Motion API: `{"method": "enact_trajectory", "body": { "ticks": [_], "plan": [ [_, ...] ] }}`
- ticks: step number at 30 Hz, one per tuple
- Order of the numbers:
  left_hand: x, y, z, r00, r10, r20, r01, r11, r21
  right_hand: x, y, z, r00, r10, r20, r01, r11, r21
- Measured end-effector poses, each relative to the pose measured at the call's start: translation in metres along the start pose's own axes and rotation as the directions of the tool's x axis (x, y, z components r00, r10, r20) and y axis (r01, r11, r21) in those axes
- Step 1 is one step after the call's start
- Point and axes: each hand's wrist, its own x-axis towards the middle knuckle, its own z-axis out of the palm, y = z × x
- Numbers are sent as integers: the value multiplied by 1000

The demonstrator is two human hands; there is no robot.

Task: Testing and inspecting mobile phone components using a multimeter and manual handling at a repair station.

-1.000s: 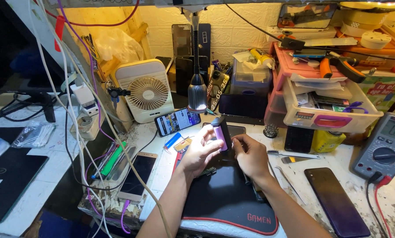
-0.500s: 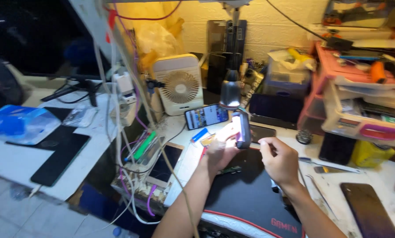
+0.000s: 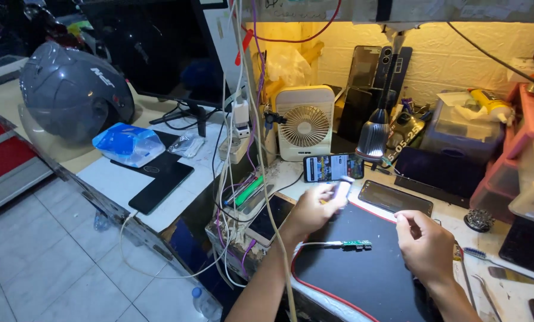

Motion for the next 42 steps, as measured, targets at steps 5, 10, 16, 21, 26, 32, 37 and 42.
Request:
{"method": "enact_trajectory", "body": {
  "ticks": [5,10,16,21,26,32,37,42],
  "plan": [
    [-40,12,-77,941,-228,-251,221,974,-58,-1,5,6,996,-82,18,81,996,39],
    [-38,13,-131,868,-304,-394,126,900,-416,-2,4,8,988,-121,94,116,992,58],
    [-21,6,-164,902,-173,-395,1,917,-399,-2,-1,4,984,-122,131,119,992,33],
    [-20,27,-170,877,-117,-467,52,987,-149,-2,1,7,977,-157,147,152,987,47],
    [-3,23,-176,872,-25,-489,-27,995,-99,-2,5,9,974,-139,179,135,990,34],
    [26,9,-180,858,-139,-495,-108,892,-438,-5,9,12,974,-123,188,123,992,10],
    [19,19,-178,816,-84,-571,34,995,-98,0,24,28,985,-73,158,87,992,-88],
    [28,18,-176,814,-12,-581,18,1000,3,-2,19,23,973,-173,151,184,981,-61]
  ]
}}
